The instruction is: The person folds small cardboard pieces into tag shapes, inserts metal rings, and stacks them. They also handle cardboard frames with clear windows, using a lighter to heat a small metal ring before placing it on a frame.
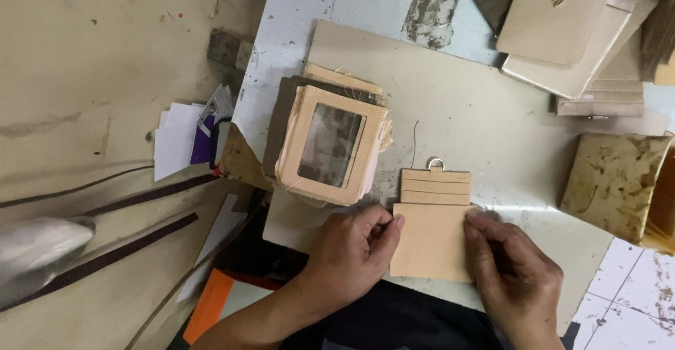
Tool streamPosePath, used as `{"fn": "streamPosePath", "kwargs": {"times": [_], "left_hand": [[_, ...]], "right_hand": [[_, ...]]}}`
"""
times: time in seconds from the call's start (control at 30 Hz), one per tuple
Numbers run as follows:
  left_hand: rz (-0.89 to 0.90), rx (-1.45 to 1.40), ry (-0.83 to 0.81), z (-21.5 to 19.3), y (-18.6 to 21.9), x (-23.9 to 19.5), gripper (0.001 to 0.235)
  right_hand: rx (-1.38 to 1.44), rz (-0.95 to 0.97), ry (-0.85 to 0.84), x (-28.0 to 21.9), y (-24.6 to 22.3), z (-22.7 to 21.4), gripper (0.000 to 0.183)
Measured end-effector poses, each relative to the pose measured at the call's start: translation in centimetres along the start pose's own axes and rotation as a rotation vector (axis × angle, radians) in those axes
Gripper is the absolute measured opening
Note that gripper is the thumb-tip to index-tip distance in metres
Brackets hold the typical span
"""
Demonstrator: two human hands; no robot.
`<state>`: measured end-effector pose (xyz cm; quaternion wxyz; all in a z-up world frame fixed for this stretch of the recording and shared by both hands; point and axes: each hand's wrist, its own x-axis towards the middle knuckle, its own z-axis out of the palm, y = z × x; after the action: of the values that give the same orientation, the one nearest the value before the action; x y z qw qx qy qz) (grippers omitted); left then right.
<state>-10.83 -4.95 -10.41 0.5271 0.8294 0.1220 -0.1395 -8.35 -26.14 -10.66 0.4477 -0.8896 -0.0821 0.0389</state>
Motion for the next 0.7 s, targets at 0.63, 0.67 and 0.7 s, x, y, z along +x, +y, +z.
{"fn": "streamPosePath", "kwargs": {"times": [0.63,0.67,0.7], "left_hand": [[-0.081,0.092,0.047,0.8,-0.5,0.4,0.035],[-0.082,0.110,0.069,0.9,-0.6,0.5,0.034],[-0.074,0.103,0.058,1.0,-0.7,0.5,0.034]], "right_hand": [[-0.016,-0.022,0.007,0.0,0.5,0.0,0.015],[0.000,-0.023,0.002,0.0,0.6,-0.1,0.014],[-0.011,-0.018,0.011,0.1,0.6,-0.1,0.014]]}}
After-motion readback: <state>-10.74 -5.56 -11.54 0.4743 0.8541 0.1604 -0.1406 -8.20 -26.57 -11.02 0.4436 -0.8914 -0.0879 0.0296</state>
